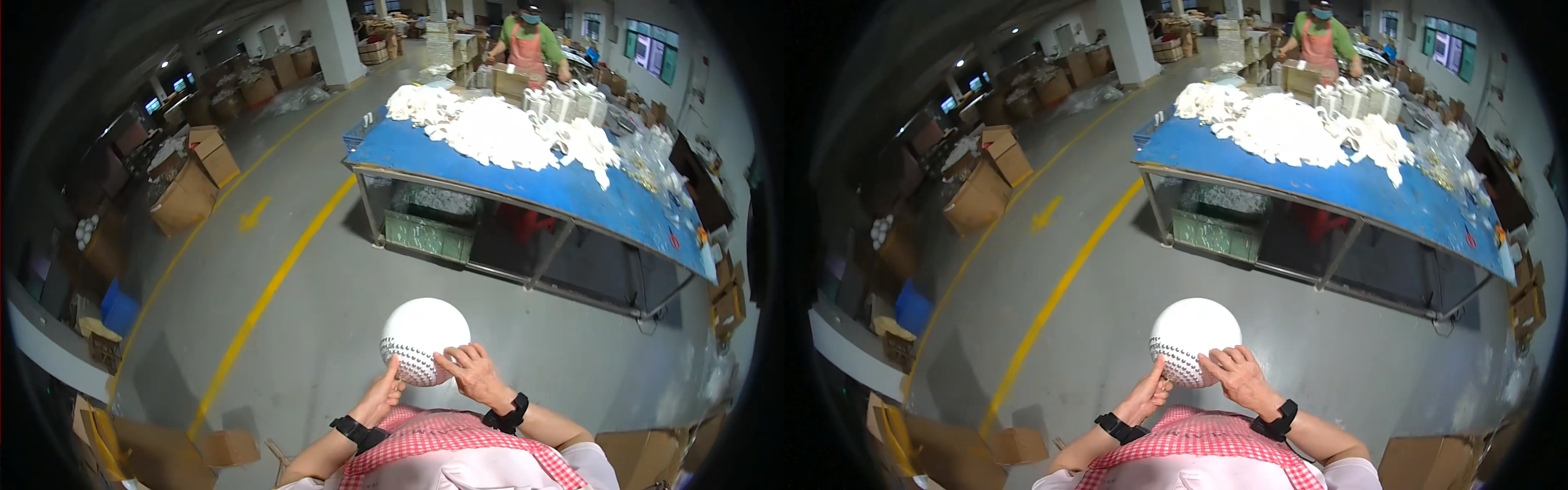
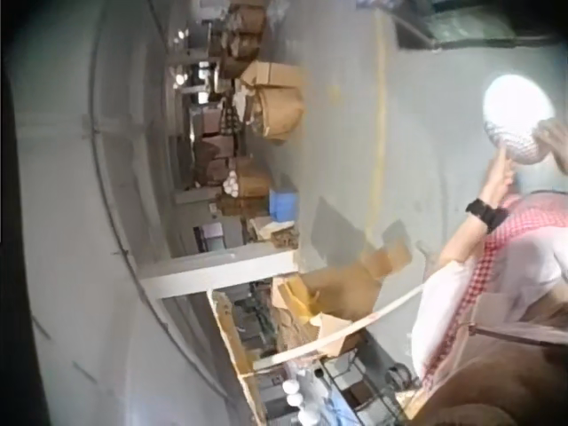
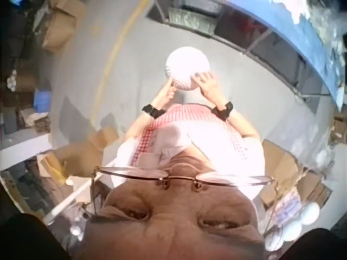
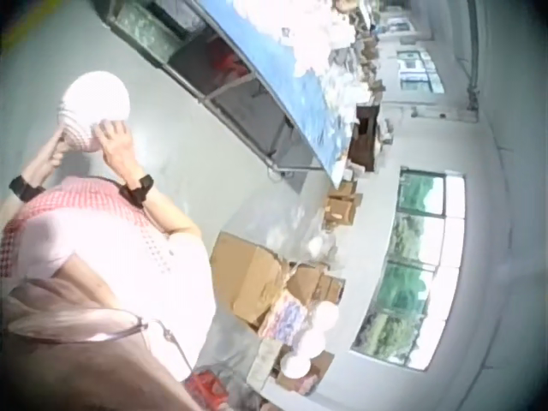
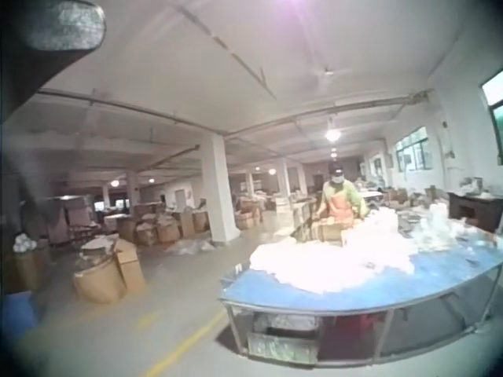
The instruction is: The person presses strips of beads onto a foam ball, inserts a metal rod, and carries it through a warehouse. They walk past other workers and materials before lifting a white cover to dip the ball into a container.
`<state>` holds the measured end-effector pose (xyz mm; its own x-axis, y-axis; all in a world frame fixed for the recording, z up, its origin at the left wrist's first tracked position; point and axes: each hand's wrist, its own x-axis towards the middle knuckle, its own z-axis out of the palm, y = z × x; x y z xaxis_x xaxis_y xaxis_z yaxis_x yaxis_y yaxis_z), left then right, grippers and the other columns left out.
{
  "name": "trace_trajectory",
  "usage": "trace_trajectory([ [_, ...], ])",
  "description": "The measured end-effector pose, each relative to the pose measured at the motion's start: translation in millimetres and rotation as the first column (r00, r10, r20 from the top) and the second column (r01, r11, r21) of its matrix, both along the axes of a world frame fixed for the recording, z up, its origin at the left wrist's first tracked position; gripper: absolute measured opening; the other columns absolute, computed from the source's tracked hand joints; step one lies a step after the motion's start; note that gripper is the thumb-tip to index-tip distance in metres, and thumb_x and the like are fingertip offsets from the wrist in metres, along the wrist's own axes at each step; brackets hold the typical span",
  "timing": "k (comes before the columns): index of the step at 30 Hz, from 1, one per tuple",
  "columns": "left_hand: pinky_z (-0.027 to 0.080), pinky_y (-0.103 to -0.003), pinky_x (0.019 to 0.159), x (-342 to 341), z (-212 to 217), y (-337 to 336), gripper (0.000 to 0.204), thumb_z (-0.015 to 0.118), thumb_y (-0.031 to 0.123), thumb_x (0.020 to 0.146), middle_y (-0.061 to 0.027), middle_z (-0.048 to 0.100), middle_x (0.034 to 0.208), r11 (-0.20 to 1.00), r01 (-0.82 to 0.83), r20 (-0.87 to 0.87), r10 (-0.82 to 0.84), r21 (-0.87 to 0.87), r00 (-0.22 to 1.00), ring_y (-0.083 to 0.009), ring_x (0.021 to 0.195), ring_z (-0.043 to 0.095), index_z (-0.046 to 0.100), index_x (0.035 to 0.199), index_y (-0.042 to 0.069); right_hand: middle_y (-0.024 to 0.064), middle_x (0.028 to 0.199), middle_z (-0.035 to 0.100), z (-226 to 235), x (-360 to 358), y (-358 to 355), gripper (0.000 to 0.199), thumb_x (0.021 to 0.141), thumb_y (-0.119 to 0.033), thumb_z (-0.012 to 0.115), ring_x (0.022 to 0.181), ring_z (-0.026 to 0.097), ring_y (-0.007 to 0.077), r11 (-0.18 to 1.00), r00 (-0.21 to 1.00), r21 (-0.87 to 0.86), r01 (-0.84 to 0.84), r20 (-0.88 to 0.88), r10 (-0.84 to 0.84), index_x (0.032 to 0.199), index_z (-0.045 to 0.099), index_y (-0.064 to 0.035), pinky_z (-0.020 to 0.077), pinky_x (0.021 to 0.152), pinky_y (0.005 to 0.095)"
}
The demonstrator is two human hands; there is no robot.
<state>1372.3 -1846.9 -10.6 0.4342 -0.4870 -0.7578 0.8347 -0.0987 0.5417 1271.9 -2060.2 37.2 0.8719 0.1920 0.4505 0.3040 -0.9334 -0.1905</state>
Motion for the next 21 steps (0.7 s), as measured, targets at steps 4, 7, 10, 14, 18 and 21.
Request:
trace_trajectory([
  [4, 0.019, -0.016, 0.035, 82, -6, -23, 0.052, 0.051, 0.065, 0.082, 0.0028, 0.047, 0.059, 0.998, -0.053, 0.028, 0.052, 0.033, 0.998, -0.0019, 0.040, 0.028, 0.047, 0.086, 0.014, 0.0059, 0.103, 0.056, -13, 100, -18, 0.062, 0.063, -0.001, 0.061, 0.091, 0.052, 0.0231, 1.000, 0.998, 0.021, 0.017, -0.059, -0.016, 0.123, 0.055, -0.0128, 0.0410, 0.085, 0.0377],
  [7, 0.017, -0.018, 0.037, 162, -14, -43, 0.052, 0.055, 0.064, 0.081, 0.0032, 0.046, 0.062, 0.998, -0.067, 0.063, 0.068, -0.020, 0.996, -0.0014, 0.043, 0.028, 0.051, 0.079, 0.012, 0.0066, 0.106, 0.055, -3, 173, -39, 0.062, 0.064, 0.000, 0.061, 0.092, 0.052, 0.0239, 0.998, 0.998, 0.053, -0.028, -0.059, 0.031, 0.125, 0.054, -0.0126, 0.0399, 0.087, 0.0394],
  [10, 0.017, -0.018, 0.037, 240, -9, -73, 0.055, 0.054, 0.066, 0.080, 0.0038, 0.045, 0.062, 1.000, 0.009, 0.133, -0.008, -0.008, 0.991, -0.0014, 0.043, 0.027, 0.050, 0.078, 0.012, 0.0070, 0.111, 0.055, 0, 232, -67, 0.059, 0.066, -0.002, 0.061, 0.096, 0.052, 0.0231, 0.999, 0.999, -0.030, 0.035, -0.009, -0.036, 0.125, 0.052, -0.0109, 0.0387, 0.089, 0.0386],
  [14, 0.018, -0.017, 0.033, 322, 7, -127, 0.054, 0.052, 0.065, 0.082, 0.0030, 0.046, 0.058, 0.996, 0.086, 0.108, -0.083, -0.020, 0.991, -0.0013, 0.039, 0.027, 0.047, 0.076, 0.012, 0.0067, 0.114, 0.054, 8, 299, -97, 0.063, 0.066, -0.001, 0.061, 0.098, 0.052, 0.0235, 0.977, 0.979, -0.075, 0.200, -0.020, -0.202, 0.127, 0.051, -0.0113, 0.0380, 0.090, 0.0399],
  [18, 0.018, -0.017, 0.033, 380, 7, -177, 0.054, 0.054, 0.065, 0.081, 0.0038, 0.044, 0.056, 0.993, 0.114, 0.124, -0.113, -0.004, 0.986, -0.0009, 0.038, 0.027, 0.046, 0.072, 0.012, 0.0080, 0.110, 0.054, 5, 350, -130, 0.065, 0.064, 0.002, 0.060, 0.096, 0.052, 0.0252, 0.946, 0.947, -0.050, 0.321, 0.003, -0.322, 0.127, 0.052, -0.0132, 0.0390, 0.088, 0.0394],
  [21, 0.018, -0.019, 0.035, 415, 3, -214, 0.056, 0.058, 0.064, 0.079, 0.0031, 0.044, 0.063, 0.988, 0.154, 0.127, -0.152, -0.005, 0.980, -0.0016, 0.042, 0.027, 0.050, 0.081, 0.010, 0.0100, 0.107, 0.054, -4, 375, -169, 0.066, 0.062, 0.004, 0.061, 0.093, 0.052, 0.0270, 0.947, 0.946, -0.011, 0.321, 0.051, -0.320, 0.125, 0.054, -0.0140, 0.0409, 0.084, 0.0394],
])
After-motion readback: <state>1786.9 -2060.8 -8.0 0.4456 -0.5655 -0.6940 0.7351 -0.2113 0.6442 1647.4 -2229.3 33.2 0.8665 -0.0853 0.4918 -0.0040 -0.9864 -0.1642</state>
